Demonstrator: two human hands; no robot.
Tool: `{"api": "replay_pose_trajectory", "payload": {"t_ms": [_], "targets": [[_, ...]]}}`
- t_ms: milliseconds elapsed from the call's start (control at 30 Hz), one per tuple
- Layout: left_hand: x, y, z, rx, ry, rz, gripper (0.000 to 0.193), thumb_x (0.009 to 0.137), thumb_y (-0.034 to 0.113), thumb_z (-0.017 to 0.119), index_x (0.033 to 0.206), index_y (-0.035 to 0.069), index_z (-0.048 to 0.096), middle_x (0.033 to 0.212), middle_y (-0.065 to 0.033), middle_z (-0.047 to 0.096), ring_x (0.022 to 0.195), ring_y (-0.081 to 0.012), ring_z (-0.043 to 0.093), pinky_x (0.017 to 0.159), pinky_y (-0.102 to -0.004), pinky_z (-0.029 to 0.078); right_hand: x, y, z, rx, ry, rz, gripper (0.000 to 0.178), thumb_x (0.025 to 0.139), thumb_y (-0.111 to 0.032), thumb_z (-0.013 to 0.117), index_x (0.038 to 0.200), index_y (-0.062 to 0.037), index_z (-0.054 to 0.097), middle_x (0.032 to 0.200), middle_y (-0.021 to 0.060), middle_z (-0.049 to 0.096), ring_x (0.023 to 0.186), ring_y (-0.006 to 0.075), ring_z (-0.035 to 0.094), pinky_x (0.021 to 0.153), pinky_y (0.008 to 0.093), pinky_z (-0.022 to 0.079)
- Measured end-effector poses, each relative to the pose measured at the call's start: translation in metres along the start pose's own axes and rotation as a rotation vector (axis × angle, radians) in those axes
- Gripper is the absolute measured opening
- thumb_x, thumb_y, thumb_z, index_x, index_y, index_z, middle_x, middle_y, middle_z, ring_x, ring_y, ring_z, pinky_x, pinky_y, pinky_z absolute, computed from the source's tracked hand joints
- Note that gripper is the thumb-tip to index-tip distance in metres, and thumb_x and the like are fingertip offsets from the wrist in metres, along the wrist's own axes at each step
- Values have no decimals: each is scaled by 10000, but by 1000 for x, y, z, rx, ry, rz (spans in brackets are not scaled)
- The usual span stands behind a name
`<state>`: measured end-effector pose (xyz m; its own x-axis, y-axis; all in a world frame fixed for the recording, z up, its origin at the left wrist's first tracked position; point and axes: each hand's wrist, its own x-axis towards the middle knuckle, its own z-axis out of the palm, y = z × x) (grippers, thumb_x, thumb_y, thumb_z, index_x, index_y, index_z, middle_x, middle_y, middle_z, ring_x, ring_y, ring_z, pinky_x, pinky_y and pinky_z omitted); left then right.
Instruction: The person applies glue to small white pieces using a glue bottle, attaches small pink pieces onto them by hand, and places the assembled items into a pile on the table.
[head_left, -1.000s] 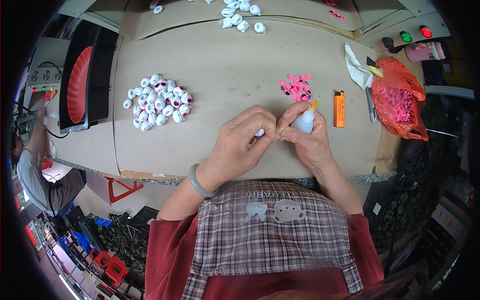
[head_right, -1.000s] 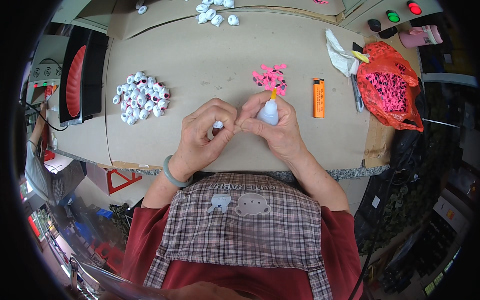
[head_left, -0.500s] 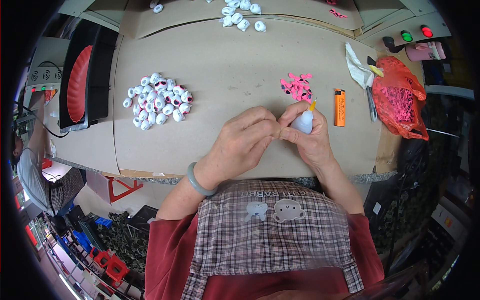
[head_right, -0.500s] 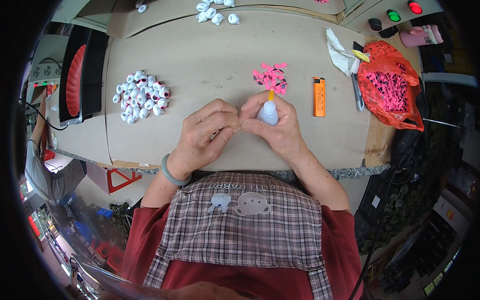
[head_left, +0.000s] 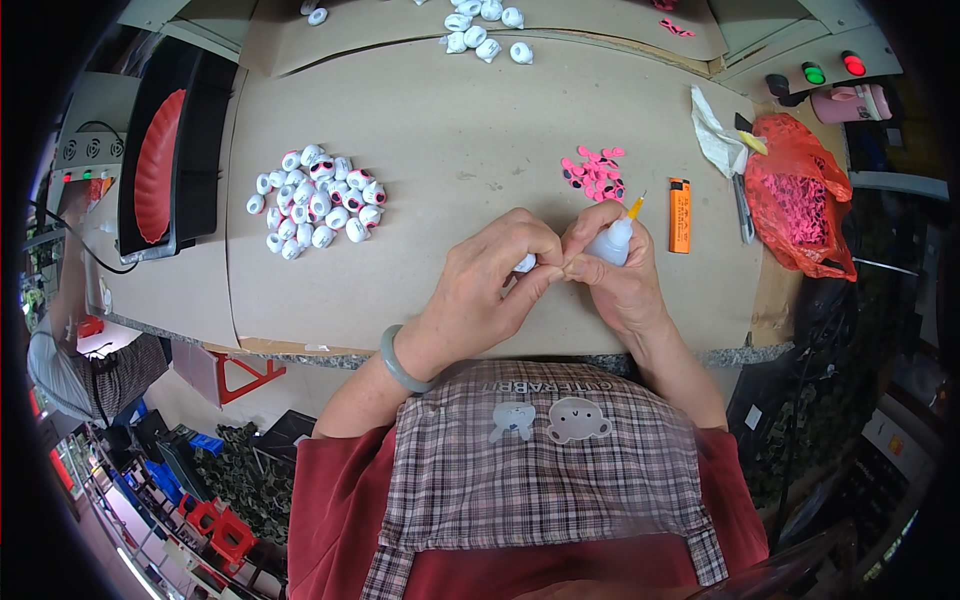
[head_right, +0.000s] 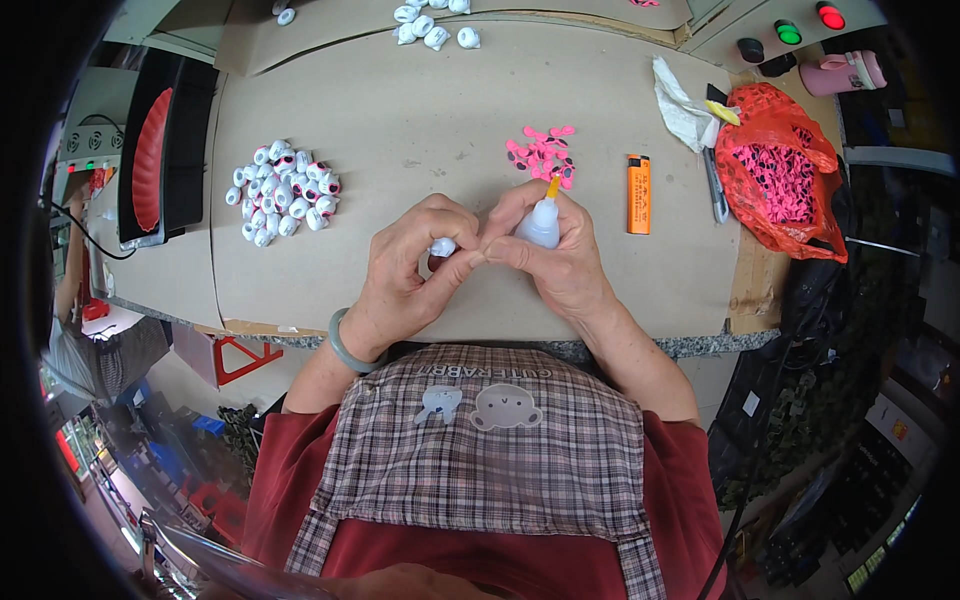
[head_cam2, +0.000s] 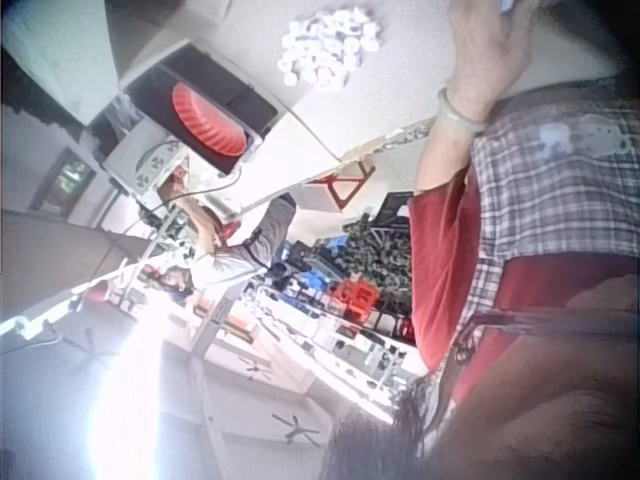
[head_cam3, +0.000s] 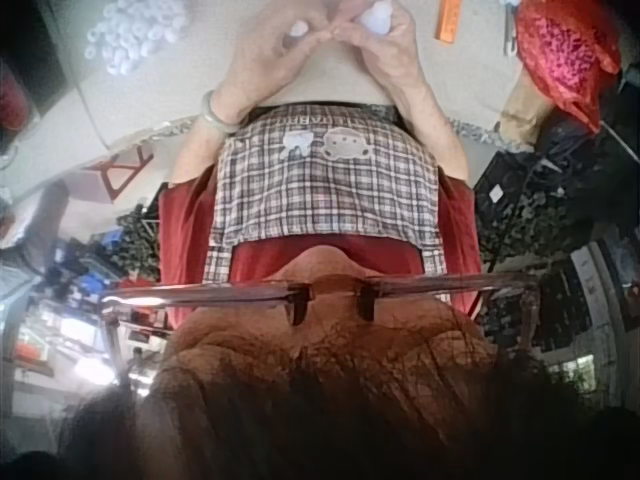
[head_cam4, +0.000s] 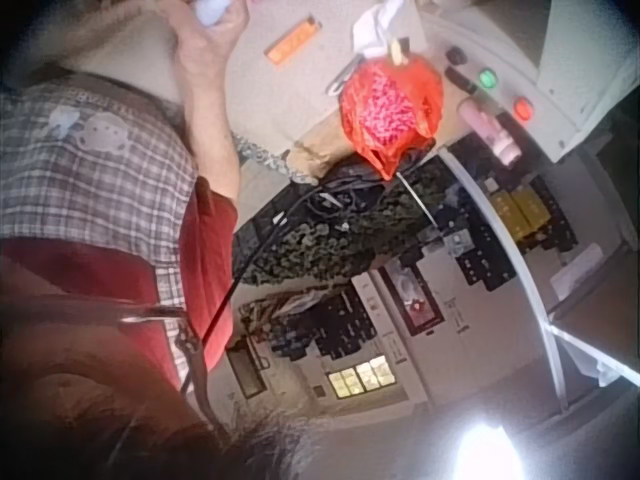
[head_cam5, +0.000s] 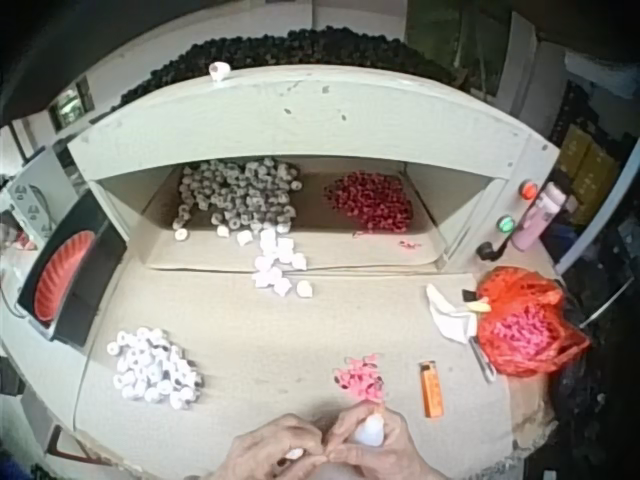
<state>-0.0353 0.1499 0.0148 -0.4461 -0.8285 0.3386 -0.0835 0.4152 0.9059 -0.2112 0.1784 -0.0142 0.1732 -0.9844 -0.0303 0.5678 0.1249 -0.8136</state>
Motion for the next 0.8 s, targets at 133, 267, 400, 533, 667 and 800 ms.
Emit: {"api": "replay_pose_trajectory", "payload": {"t_ms": [133, 267, 400, 533, 667, 800], "targets": [[2, -1, -2, 55, -31, 68, 174, 775, -40, 677, 858, 47, 551, 814, -68, 594, 683, -147, 575, 477, -244, 426, 1, 1, 0, 34, -13, 29, 237, 785, 52, 681, 972, -41, 569, 841, 53, 626, 805, 137, 622, 728, 273, 511], [3, 1, -5, 41, -62, 52, 160, 767, -40, 683, 828, 37, 557, 808, -67, 594, 682, -149, 581, 476, -244, 425, 1, 1, 0, 58, -23, 44, 237, 783, 45, 681, 969, -45, 566, 833, 55, 629, 795, 139, 624, 709, 270, 509], [1, -1, -4, 47, -41, 90, 158, 767, -38, 685, 814, 39, 555, 813, -65, 596, 687, -143, 582, 485, -243, 422, 2, 2, 0, 102, -40, 60, 240, 780, 37, 685, 967, -53, 564, 834, 55, 634, 791, 138, 622, 700, 271, 505], [-1, 1, -1, -33, -23, -10, 176, 768, -43, 685, 840, 48, 553, 818, -65, 597, 688, -140, 578, 497, -243, 421, 2, 7, -2, 178, -41, 73, 244, 780, 32, 684, 969, -62, 563, 834, 49, 635, 806, 134, 616, 714, 273, 501], [0, 1, 1, -59, 1, 1, 192, 769, -44, 687, 873, 47, 554, 822, -74, 600, 693, -145, 580, 482, -239, 417, 2, 6, -3, 182, -36, 91, 241, 780, 27, 685, 966, -66, 563, 832, 46, 634, 825, 133, 614, 727, 274, 500], [2, 1, -1, 17, -37, 66, 183, 768, -45, 686, 870, 37, 559, 826, -78, 602, 697, -150, 586, 475, -237, 420, 3, 3, -1, 194, -44, 117, 242, 776, 21, 690, 962, -65, 562, 825, 44, 631, 792, 129, 614, 689, 265, 501]]}}
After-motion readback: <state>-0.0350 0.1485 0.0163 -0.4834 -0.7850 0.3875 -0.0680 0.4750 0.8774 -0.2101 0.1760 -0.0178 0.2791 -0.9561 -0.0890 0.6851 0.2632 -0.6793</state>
